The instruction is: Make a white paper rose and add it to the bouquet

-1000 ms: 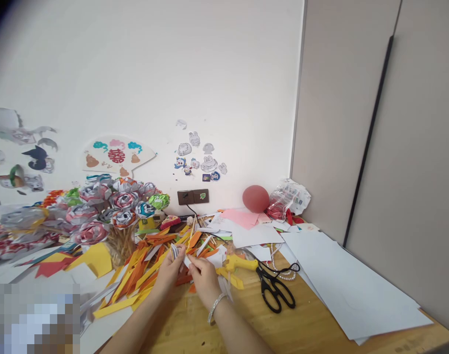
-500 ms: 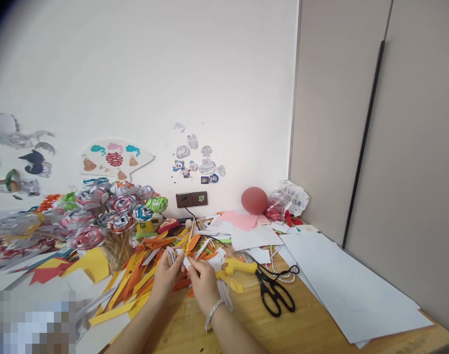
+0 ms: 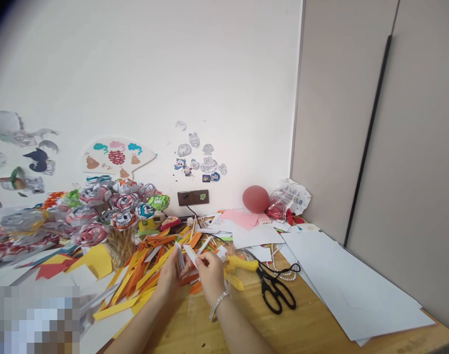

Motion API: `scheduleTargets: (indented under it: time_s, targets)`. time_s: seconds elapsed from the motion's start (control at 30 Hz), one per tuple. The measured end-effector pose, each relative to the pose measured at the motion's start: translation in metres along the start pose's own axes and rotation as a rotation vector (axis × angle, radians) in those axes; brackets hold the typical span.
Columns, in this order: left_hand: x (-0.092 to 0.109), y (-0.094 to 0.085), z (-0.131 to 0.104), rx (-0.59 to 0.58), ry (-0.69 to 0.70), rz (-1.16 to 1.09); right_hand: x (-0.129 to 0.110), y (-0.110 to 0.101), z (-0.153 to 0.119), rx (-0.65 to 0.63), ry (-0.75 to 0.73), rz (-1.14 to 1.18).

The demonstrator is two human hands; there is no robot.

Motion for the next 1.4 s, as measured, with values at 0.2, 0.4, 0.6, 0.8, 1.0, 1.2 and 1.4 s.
scheduleTargets:
  time_s: [0.2, 0.4, 0.6, 0.8, 1.0, 1.2, 1.4]
  targets:
    - [0.007, 0.010, -0.004, -0.134, 0.048, -0.211, -0.010, -0.005, -0.002, 0.070, -0.011, 0.041]
    - [0.009, 0.018, -0.010, -0.041, -0.030, -0.314, -0.015, -0.005, -0.008, 0.131, -0.051, 0.009]
    - [-0.001, 0.017, -0.009, -0.103, -0.046, -0.330, -0.020, -0.004, -0.010, 0.152, -0.110, -0.082]
    - [-0.003, 0.014, -0.005, -0.072, 0.016, -0.315, -0.018, -0.004, -0.012, 0.196, -0.173, -0.094]
    - [0.004, 0.018, -0.006, -0.044, 0.000, -0.361, -0.026, -0.004, -0.018, 0.247, -0.320, -0.228]
    - [0.006, 0.021, -0.009, -0.118, -0.014, -0.307, -0.031, -0.008, -0.021, 0.340, -0.451, -0.305]
    - [0.006, 0.021, -0.009, -0.068, -0.039, -0.302, -0.029, -0.007, -0.022, 0.367, -0.482, -0.380]
Point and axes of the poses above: each hand's wrist, its own z-axis towards the middle knuckle, its own y-axis out of the palm, x = y × z, the point moved 3 cm from there along z, towards the middle knuckle, and after that the axes turned 7 degrees about y, right-handed, at the moved point
